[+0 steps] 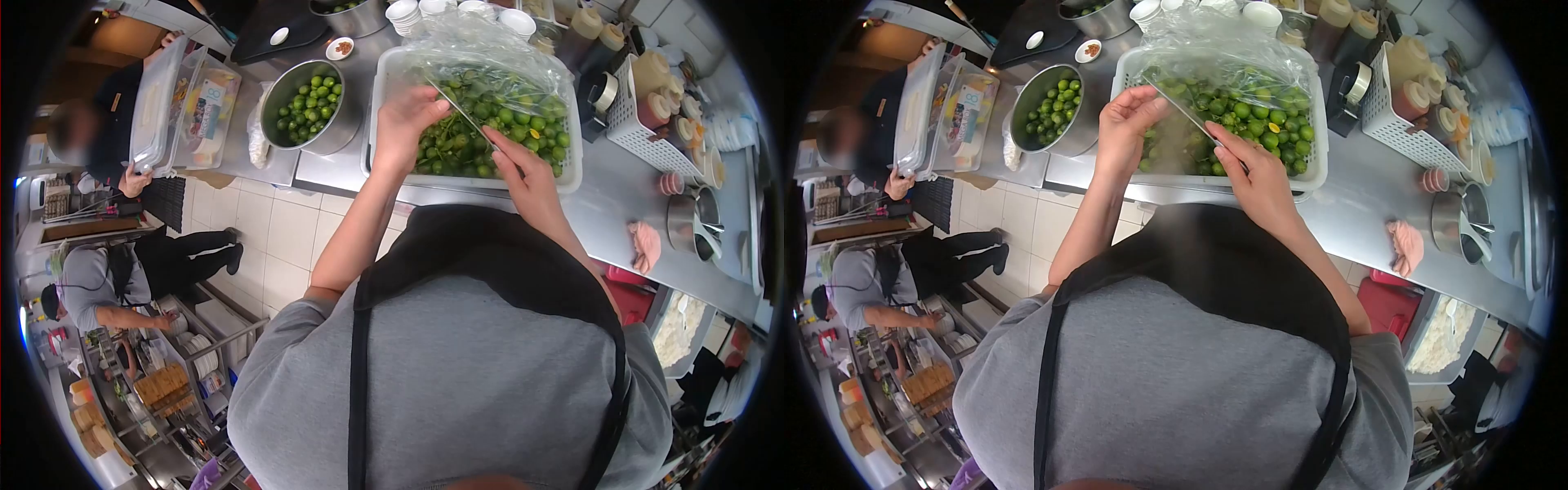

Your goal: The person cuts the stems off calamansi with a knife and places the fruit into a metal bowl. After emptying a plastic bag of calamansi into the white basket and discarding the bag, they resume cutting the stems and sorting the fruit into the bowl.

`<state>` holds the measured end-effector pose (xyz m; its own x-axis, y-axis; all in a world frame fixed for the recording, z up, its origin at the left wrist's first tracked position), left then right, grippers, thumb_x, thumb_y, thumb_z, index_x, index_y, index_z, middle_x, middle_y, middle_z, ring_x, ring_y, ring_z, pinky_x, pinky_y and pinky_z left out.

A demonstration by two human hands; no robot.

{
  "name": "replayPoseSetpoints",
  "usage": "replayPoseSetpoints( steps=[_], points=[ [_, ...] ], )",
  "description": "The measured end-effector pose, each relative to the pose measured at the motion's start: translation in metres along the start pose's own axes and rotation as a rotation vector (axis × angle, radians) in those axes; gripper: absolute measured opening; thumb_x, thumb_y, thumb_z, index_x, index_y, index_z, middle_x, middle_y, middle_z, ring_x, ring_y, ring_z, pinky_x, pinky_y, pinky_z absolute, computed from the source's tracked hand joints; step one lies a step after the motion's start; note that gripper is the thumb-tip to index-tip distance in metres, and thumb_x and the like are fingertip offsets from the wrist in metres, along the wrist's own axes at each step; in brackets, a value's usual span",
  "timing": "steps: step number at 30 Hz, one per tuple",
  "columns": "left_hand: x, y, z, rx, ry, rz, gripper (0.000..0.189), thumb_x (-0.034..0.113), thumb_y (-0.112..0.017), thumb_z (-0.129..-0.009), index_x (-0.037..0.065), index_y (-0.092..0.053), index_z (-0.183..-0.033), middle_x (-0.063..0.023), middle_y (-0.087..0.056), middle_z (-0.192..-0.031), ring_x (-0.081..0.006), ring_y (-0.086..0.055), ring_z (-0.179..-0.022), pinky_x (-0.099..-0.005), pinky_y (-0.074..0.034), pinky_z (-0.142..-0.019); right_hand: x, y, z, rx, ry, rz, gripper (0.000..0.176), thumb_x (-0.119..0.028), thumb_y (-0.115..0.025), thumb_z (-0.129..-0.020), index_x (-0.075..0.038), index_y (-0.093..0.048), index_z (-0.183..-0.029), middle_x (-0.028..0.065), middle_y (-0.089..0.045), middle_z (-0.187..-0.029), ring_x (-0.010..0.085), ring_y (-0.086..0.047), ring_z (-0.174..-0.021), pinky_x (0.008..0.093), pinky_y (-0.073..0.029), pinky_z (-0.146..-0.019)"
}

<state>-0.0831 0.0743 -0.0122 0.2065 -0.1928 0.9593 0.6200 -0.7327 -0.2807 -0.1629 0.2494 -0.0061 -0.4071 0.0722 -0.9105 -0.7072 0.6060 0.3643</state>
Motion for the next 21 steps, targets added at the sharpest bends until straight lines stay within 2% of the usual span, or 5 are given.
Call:
replayPoseSetpoints(
  steps=[6, 9, 14, 15, 21],
  points=[
    [0.002, 0.030, -0.014, -0.039, 0.135, 0.503, 0.025, 0.000, -0.060, -0.079, -0.008, -0.055, -0.103, -0.0145, -0.061, -0.097, -0.0230, -0.062, -0.084, -0.0326, -0.051, -0.081, 0.005, -0.002, 0.001, -0.028, -0.006, 0.044, 0.031, -0.019, -0.051, -0.089, -0.015, -0.054, -0.120, 0.0122, -0.063, -0.095, 0.0198, -0.055, -0.072, 0.0284, -0.044, -0.069],
    [0.022, 0.079, -0.025, 0.157, -0.019, 0.359, 0.025, -0.001, -0.061, -0.078, -0.006, -0.056, -0.102, -0.0147, -0.061, -0.096, -0.0225, -0.062, -0.085, -0.0323, -0.051, -0.082, 0.020, 0.001, 0.006, 0.035, 0.000, 0.000, 0.031, -0.019, -0.051, -0.089, -0.014, -0.054, -0.120, 0.0125, -0.062, -0.098, 0.0192, -0.057, -0.077, 0.0269, -0.044, -0.072],
    [0.081, 0.112, -0.012, 0.644, -0.680, -1.189, 0.031, 0.006, -0.071, -0.067, 0.003, -0.061, -0.096, -0.0107, -0.061, -0.084, -0.0263, -0.059, -0.083, -0.0346, -0.046, -0.077, 0.035, 0.019, 0.008, 0.064, -0.092, -0.019, 0.031, -0.018, -0.051, -0.090, -0.011, -0.054, -0.120, 0.0128, -0.061, -0.105, 0.0180, -0.058, -0.090, 0.0256, -0.043, -0.079],
    [0.079, 0.107, -0.014, 0.646, -0.679, -1.190, 0.031, 0.006, -0.071, -0.067, 0.003, -0.061, -0.096, -0.0107, -0.061, -0.084, -0.0263, -0.059, -0.083, -0.0346, -0.046, -0.077, 0.036, 0.023, 0.007, 0.101, -0.076, -0.025, 0.031, -0.018, -0.050, -0.090, -0.009, -0.053, -0.120, 0.0130, -0.061, -0.107, 0.0176, -0.057, -0.093, 0.0255, -0.042, -0.081],
    [-0.005, -0.035, -0.020, -0.340, -0.547, -1.152, 0.034, 0.018, -0.070, -0.067, 0.007, -0.063, -0.098, -0.0123, -0.059, -0.103, -0.0287, -0.052, -0.101, -0.0363, -0.041, -0.089, 0.039, 0.039, 0.004, 0.151, -0.140, 0.016, 0.031, -0.017, -0.050, -0.090, -0.008, -0.053, -0.120, 0.0135, -0.058, -0.113, 0.0197, -0.055, -0.104, 0.0263, -0.040, -0.088]
  ],
)
Point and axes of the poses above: each hand's wrist, its own z-axis away from the middle knuckle, its own y-axis out of the back of the hand, x = y × z, the point moved 5 cm from there along -z, towards the middle knuckle
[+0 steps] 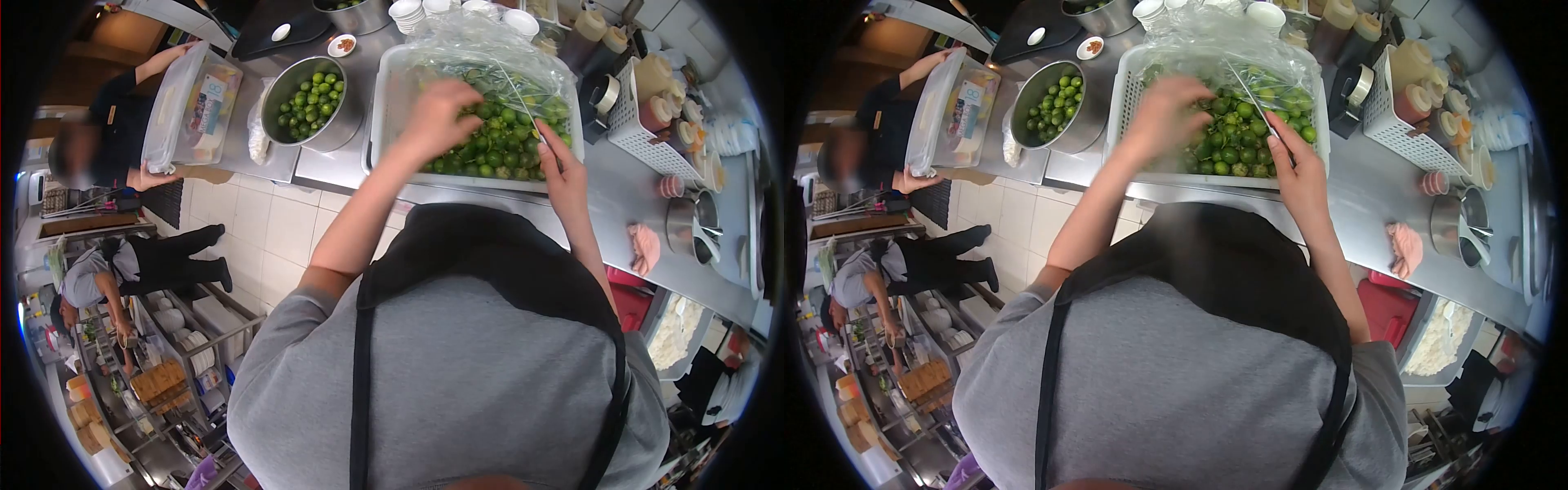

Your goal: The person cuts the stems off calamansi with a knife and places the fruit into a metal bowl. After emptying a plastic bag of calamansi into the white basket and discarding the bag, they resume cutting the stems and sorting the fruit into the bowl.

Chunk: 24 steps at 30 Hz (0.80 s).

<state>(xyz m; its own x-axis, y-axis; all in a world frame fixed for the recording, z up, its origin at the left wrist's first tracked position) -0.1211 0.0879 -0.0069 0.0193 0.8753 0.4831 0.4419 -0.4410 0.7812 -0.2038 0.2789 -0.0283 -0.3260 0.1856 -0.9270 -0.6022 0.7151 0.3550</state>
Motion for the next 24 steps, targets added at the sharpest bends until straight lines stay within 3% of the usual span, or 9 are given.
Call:
replayPoseSetpoints(
  steps=[2, 4, 10, 11, 15, 17, 18, 22, 24],
  points=[
    [0.031, -0.036, -0.004, -0.165, -0.130, -0.012, 0.034, 0.021, -0.070, -0.068, 0.009, -0.063, -0.099, -0.0090, -0.057, -0.107, -0.0275, -0.049, -0.104, -0.0373, -0.040, -0.090, -0.002, 0.003, -0.001, 0.028, 0.011, -0.010, 0.031, -0.017, -0.050, -0.090, -0.007, -0.053, -0.120, 0.0134, -0.058, -0.114, 0.0194, -0.055, -0.104, 0.0266, -0.040, -0.088],
    [0.047, -0.054, -0.006, -0.141, -0.232, -0.129, 0.034, 0.023, -0.069, -0.068, 0.011, -0.063, -0.100, -0.0065, -0.057, -0.105, -0.0256, -0.048, -0.104, -0.0364, -0.040, -0.088, -0.003, 0.004, -0.001, 0.032, 0.009, -0.020, 0.031, -0.016, -0.051, -0.090, -0.007, -0.053, -0.120, 0.0132, -0.058, -0.114, 0.0188, -0.054, -0.105, 0.0267, -0.040, -0.088],
    [0.009, -0.064, -0.008, -0.308, -0.221, -0.192, 0.030, 0.024, -0.068, -0.070, 0.015, -0.065, -0.098, -0.0037, -0.057, -0.103, -0.0241, -0.052, -0.099, -0.0364, -0.041, -0.087, -0.005, 0.000, 0.001, 0.042, 0.052, -0.006, 0.031, -0.015, -0.052, -0.089, -0.007, -0.054, -0.119, 0.0127, -0.058, -0.113, 0.0181, -0.055, -0.103, 0.0269, -0.041, -0.088],
    [-0.006, -0.064, -0.007, -0.317, -0.160, -0.092, 0.026, 0.025, -0.068, -0.069, 0.019, -0.066, -0.095, -0.0028, -0.056, -0.099, -0.0239, -0.053, -0.098, -0.0379, -0.040, -0.089, -0.006, 0.000, 0.001, 0.043, 0.060, -0.001, 0.031, -0.015, -0.052, -0.089, -0.008, -0.054, -0.119, 0.0128, -0.059, -0.113, 0.0185, -0.055, -0.103, 0.0270, -0.041, -0.088],
    [-0.031, -0.039, 0.005, -0.303, -0.048, -0.242, 0.026, 0.017, -0.068, -0.069, 0.014, -0.066, -0.095, -0.0039, -0.057, -0.100, -0.0244, -0.053, -0.100, -0.0374, -0.042, -0.086, -0.002, 0.000, 0.001, 0.049, 0.070, -0.002, 0.030, -0.015, -0.052, -0.089, -0.008, -0.055, -0.118, 0.0129, -0.059, -0.112, 0.0185, -0.056, -0.102, 0.0270, -0.041, -0.087],
    [-0.056, -0.034, 0.014, -0.392, 0.163, -0.090, 0.027, 0.012, -0.067, -0.070, 0.009, -0.064, -0.096, -0.0074, -0.057, -0.100, -0.0277, -0.053, -0.098, -0.0373, -0.042, -0.085, 0.001, -0.002, 0.000, 0.056, 0.097, 0.006, 0.030, -0.015, -0.052, -0.089, -0.008, -0.055, -0.118, 0.0131, -0.059, -0.111, 0.0182, -0.056, -0.101, 0.0267, -0.041, -0.086],
    [-0.061, -0.030, 0.021, -0.396, 0.166, -0.090, 0.027, 0.012, -0.067, -0.070, 0.009, -0.064, -0.096, -0.0074, -0.057, -0.100, -0.0277, -0.053, -0.098, -0.0373, -0.042, -0.085, 0.001, -0.003, 0.001, 0.054, 0.094, 0.003, 0.030, -0.015, -0.052, -0.089, -0.008, -0.055, -0.118, 0.0131, -0.059, -0.111, 0.0182, -0.056, -0.101, 0.0267, -0.041, -0.086],
    [-0.076, -0.006, 0.037, -0.234, 0.349, 0.087, 0.023, 0.011, -0.066, -0.072, 0.006, -0.064, -0.095, -0.0130, -0.059, -0.098, -0.0296, -0.057, -0.087, -0.0344, -0.044, -0.077, 0.000, -0.010, 0.002, 0.008, 0.072, -0.013, 0.030, -0.015, -0.053, -0.089, -0.008, -0.055, -0.118, 0.0125, -0.060, -0.110, 0.0175, -0.057, -0.098, 0.0261, -0.041, -0.084],
    [-0.087, 0.004, 0.044, -0.035, 0.468, 0.301, 0.021, 0.011, -0.064, -0.076, 0.004, -0.063, -0.097, -0.0071, -0.063, -0.092, -0.0164, -0.060, -0.078, -0.0277, -0.048, -0.070, -0.003, -0.014, 0.002, -0.004, 0.084, -0.014, 0.030, -0.015, -0.053, -0.088, -0.008, -0.055, -0.118, 0.0122, -0.061, -0.109, 0.0173, -0.057, -0.098, 0.0259, -0.041, -0.084]
  ],
)
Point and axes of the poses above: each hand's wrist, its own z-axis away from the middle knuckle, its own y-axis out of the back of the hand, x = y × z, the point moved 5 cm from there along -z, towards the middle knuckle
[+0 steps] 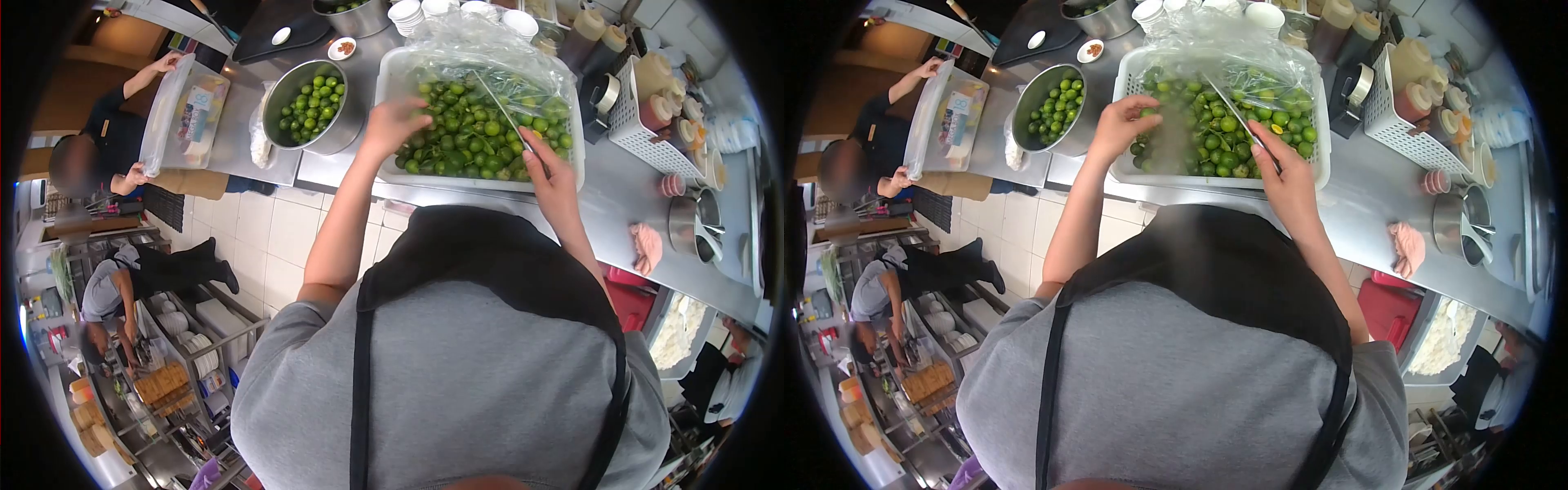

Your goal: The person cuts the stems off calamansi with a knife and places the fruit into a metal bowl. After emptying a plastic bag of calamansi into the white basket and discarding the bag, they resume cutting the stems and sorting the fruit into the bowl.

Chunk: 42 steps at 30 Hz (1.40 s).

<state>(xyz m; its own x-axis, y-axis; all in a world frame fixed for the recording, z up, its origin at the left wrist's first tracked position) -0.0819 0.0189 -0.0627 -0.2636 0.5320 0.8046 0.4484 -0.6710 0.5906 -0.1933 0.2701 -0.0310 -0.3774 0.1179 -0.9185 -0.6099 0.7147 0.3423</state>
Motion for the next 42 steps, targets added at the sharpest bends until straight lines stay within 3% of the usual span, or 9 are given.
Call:
replayPoseSetpoints(
  steps=[1, 2, 4, 10, 16, 23, 26, 35, 42],
  points=[
    [-0.003, 0.001, 0.003, 0.009, 0.088, 0.251, 0.021, 0.013, -0.059, -0.083, 0.003, -0.060, -0.101, -0.0066, -0.063, -0.092, -0.0119, -0.060, -0.079, -0.0228, -0.048, -0.067, 0.000, -0.003, 0.001, -0.016, -0.015, -0.026, 0.030, -0.014, -0.053, -0.088, -0.008, -0.055, -0.118, 0.0120, -0.061, -0.109, 0.0170, -0.057, -0.098, 0.0258, -0.041, -0.084],
    [0.000, 0.002, 0.007, 0.010, 0.089, 0.252, 0.021, 0.013, -0.059, -0.083, 0.003, -0.060, -0.101, -0.0066, -0.063, -0.092, -0.0119, -0.060, -0.079, -0.0228, -0.048, -0.067, -0.001, -0.005, 0.003, -0.032, -0.030, -0.053, 0.030, -0.014, -0.053, -0.088, -0.008, -0.055, -0.118, 0.0117, -0.061, -0.109, 0.0167, -0.057, -0.098, 0.0257, -0.041, -0.084],
    [0.014, 0.001, 0.016, 0.058, 0.272, 0.837, 0.023, 0.012, -0.056, -0.085, 0.001, -0.057, -0.106, -0.0115, -0.062, -0.093, -0.0153, -0.060, -0.081, -0.0233, -0.050, -0.072, -0.002, -0.010, 0.005, -0.071, -0.044, -0.057, 0.030, -0.014, -0.053, -0.088, -0.008, -0.054, -0.118, 0.0117, -0.061, -0.109, 0.0166, -0.057, -0.097, 0.0257, -0.042, -0.084],
    [0.037, 0.001, 0.026, 0.035, 0.210, 1.325, 0.030, 0.010, -0.051, -0.088, -0.006, -0.049, -0.113, -0.0188, -0.057, -0.102, -0.0245, -0.060, -0.093, -0.0291, -0.051, -0.084, -0.017, -0.024, 0.009, -0.167, -0.021, -0.079, 0.031, -0.016, -0.051, -0.089, -0.008, -0.053, -0.119, 0.0116, -0.060, -0.110, 0.0162, -0.058, -0.095, 0.0258, -0.043, -0.081],
    [0.045, 0.008, 0.030, 0.025, 0.109, 1.294, 0.037, 0.008, -0.050, -0.088, -0.008, -0.040, -0.120, -0.0219, -0.054, -0.108, -0.0283, -0.058, -0.099, -0.0276, -0.051, -0.084, -0.021, -0.026, 0.011, -0.192, -0.017, -0.089, 0.031, -0.017, -0.051, -0.089, -0.008, -0.053, -0.120, 0.0119, -0.059, -0.112, 0.0174, -0.058, -0.097, 0.0264, -0.044, -0.081],
    [0.043, 0.000, 0.029, 0.010, 0.161, 1.374, 0.034, 0.009, -0.050, -0.089, -0.005, -0.043, -0.119, -0.0209, -0.053, -0.110, -0.0264, -0.058, -0.097, -0.0290, -0.051, -0.084, -0.021, -0.025, 0.012, -0.189, 0.011, -0.092, 0.032, -0.016, -0.051, -0.089, -0.008, -0.053, -0.120, 0.0122, -0.059, -0.113, 0.0178, -0.058, -0.098, 0.0267, -0.043, -0.083],
    [0.036, 0.001, 0.031, 0.132, 0.144, 1.261, 0.033, 0.009, -0.051, -0.088, -0.005, -0.045, -0.117, -0.0215, -0.053, -0.112, -0.0268, -0.058, -0.098, -0.0302, -0.050, -0.086, -0.022, -0.026, 0.012, -0.185, 0.034, -0.096, 0.032, -0.016, -0.051, -0.089, -0.008, -0.053, -0.120, 0.0121, -0.059, -0.112, 0.0174, -0.058, -0.097, 0.0265, -0.044, -0.081],
    [0.043, -0.001, 0.034, 0.119, 0.215, 1.238, 0.032, 0.005, -0.057, -0.084, -0.002, -0.049, -0.115, -0.0131, -0.057, -0.100, -0.0249, -0.059, -0.093, -0.0325, -0.048, -0.089, -0.024, -0.024, 0.012, -0.217, -0.067, -0.088, 0.032, -0.016, -0.050, -0.090, -0.009, -0.052, -0.120, 0.0116, -0.060, -0.111, 0.0170, -0.059, -0.092, 0.0261, -0.044, -0.079],
    [0.042, 0.000, 0.035, 0.167, 0.194, 1.205, 0.024, 0.003, -0.058, -0.083, -0.001, -0.054, -0.106, -0.0103, -0.059, -0.098, -0.0193, -0.060, -0.089, -0.0317, -0.049, -0.088, -0.025, -0.024, 0.013, -0.184, 0.019, -0.072, 0.031, -0.015, -0.050, -0.089, -0.009, -0.053, -0.120, 0.0118, -0.060, -0.111, 0.0186, -0.059, -0.094, 0.0270, -0.044, -0.081]
  ],
)
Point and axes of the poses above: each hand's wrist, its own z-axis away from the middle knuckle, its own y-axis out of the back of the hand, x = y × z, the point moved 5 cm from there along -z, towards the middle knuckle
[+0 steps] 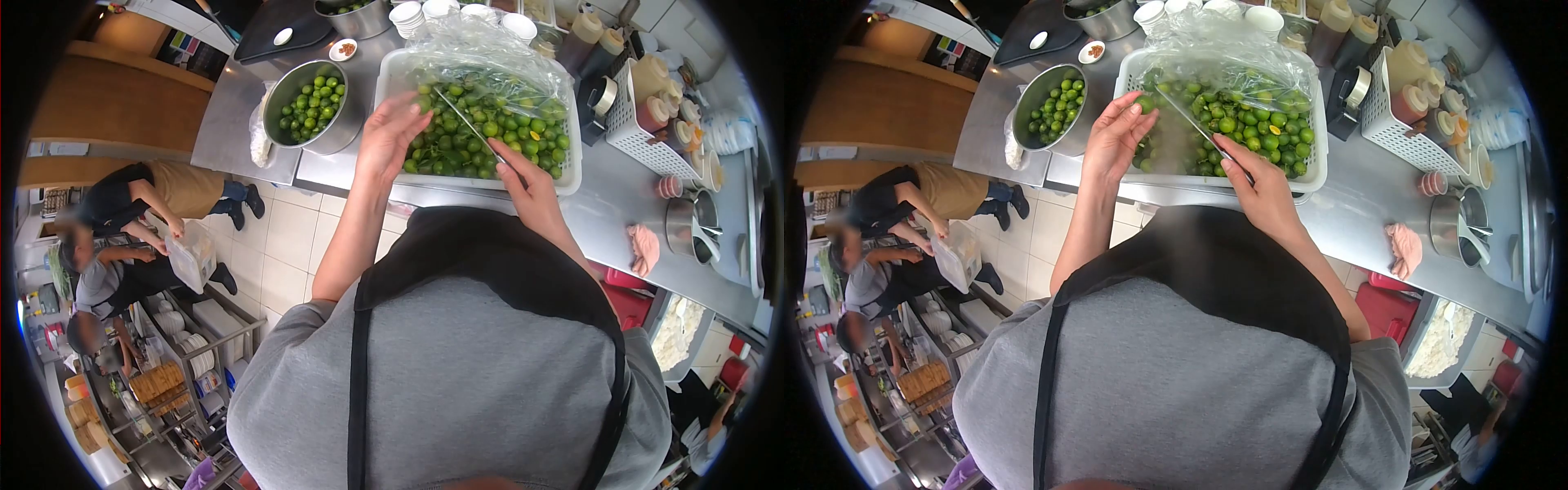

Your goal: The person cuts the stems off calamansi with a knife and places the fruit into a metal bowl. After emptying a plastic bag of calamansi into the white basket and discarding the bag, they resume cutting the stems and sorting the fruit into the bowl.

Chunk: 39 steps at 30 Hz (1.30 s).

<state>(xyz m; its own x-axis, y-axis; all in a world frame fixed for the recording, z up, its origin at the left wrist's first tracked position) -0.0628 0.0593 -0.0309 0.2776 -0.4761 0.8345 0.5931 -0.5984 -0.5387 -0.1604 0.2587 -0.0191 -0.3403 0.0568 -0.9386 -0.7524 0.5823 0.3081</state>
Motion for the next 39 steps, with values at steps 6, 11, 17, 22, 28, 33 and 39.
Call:
replayPoseSetpoints(
  steps=[6, 11, 17, 22, 28, 33, 39],
  points=[
    [0.002, -0.003, 0.000, -0.007, -0.036, -0.023, 0.020, 0.003, -0.058, -0.083, 0.000, -0.054, -0.103, -0.0102, -0.060, -0.098, -0.0180, -0.060, -0.089, -0.0307, -0.050, -0.085, -0.004, -0.002, 0.002, -0.018, 0.058, 0.012, 0.032, -0.013, -0.052, -0.088, -0.011, -0.054, -0.120, 0.0123, -0.060, -0.110, 0.0207, -0.059, -0.092, 0.0287, -0.043, -0.083],
    [0.002, -0.007, 0.001, 0.012, -0.073, -0.063, 0.017, 0.003, -0.058, -0.083, 0.001, -0.055, -0.099, -0.0085, -0.060, -0.097, -0.0159, -0.059, -0.090, -0.0292, -0.050, -0.082, -0.004, -0.006, 0.003, -0.044, 0.065, 0.047, 0.032, -0.013, -0.052, -0.088, -0.013, -0.054, -0.120, 0.0121, -0.062, -0.102, 0.0221, -0.058, -0.086, 0.0291, -0.044, -0.080],
    [0.001, -0.011, 0.002, -0.007, -0.102, -0.052, 0.018, 0.002, -0.060, -0.082, 0.004, -0.056, -0.099, -0.0062, -0.060, -0.095, -0.0144, -0.058, -0.089, -0.0302, -0.049, -0.082, -0.005, -0.005, 0.002, -0.017, 0.080, 0.073, 0.032, -0.014, -0.052, -0.088, -0.014, -0.055, -0.119, 0.0118, -0.063, -0.097, 0.0219, -0.058, -0.079, 0.0297, -0.045, -0.075],
    [-0.003, -0.019, 0.002, -0.026, -0.149, -0.086, 0.019, 0.000, -0.060, -0.081, 0.004, -0.057, -0.099, -0.0060, -0.061, -0.094, -0.0142, -0.060, -0.086, -0.0293, -0.050, -0.078, -0.013, -0.003, -0.002, 0.042, 0.109, 0.142, 0.032, -0.013, -0.053, -0.087, -0.014, -0.056, -0.118, 0.0116, -0.063, -0.088, 0.0206, -0.056, -0.071, 0.0302, -0.045, -0.068],
    [-0.019, -0.034, 0.010, -0.062, -0.045, -0.159, 0.024, -0.001, -0.065, -0.076, -0.001, -0.058, -0.099, -0.0090, -0.060, -0.093, -0.0160, -0.060, -0.083, -0.0272, -0.050, -0.074, -0.011, 0.011, -0.018, 0.161, 0.104, 0.141, 0.031, -0.012, -0.053, -0.087, -0.012, -0.056, -0.118, 0.0123, -0.062, -0.088, 0.0196, -0.056, -0.072, 0.0281, -0.044, -0.067],
    [0.004, -0.025, 0.002, 0.002, -0.144, -0.179, 0.021, -0.001, -0.060, -0.080, 0.001, -0.057, -0.100, -0.0039, -0.060, -0.092, -0.0121, -0.058, -0.084, -0.0297, -0.049, -0.080, -0.010, 0.003, -0.004, 0.022, 0.034, -0.020, 0.031, -0.013, -0.052, -0.088, -0.011, -0.055, -0.119, 0.0129, -0.061, -0.108, 0.0204, -0.059, -0.089, 0.0264, -0.044, -0.079],
    [0.005, -0.016, -0.003, 0.046, -0.227, -0.257, 0.020, -0.001, -0.062, -0.079, -0.001, -0.057, -0.098, -0.0061, -0.060, -0.090, -0.0119, -0.058, -0.083, -0.0291, -0.049, -0.078, -0.009, 0.000, 0.003, -0.009, 0.050, 0.017, 0.032, -0.014, -0.052, -0.088, -0.012, -0.054, -0.120, 0.0128, -0.062, -0.105, 0.0211, -0.059, -0.085, 0.0282, -0.044, -0.077]
  ],
)
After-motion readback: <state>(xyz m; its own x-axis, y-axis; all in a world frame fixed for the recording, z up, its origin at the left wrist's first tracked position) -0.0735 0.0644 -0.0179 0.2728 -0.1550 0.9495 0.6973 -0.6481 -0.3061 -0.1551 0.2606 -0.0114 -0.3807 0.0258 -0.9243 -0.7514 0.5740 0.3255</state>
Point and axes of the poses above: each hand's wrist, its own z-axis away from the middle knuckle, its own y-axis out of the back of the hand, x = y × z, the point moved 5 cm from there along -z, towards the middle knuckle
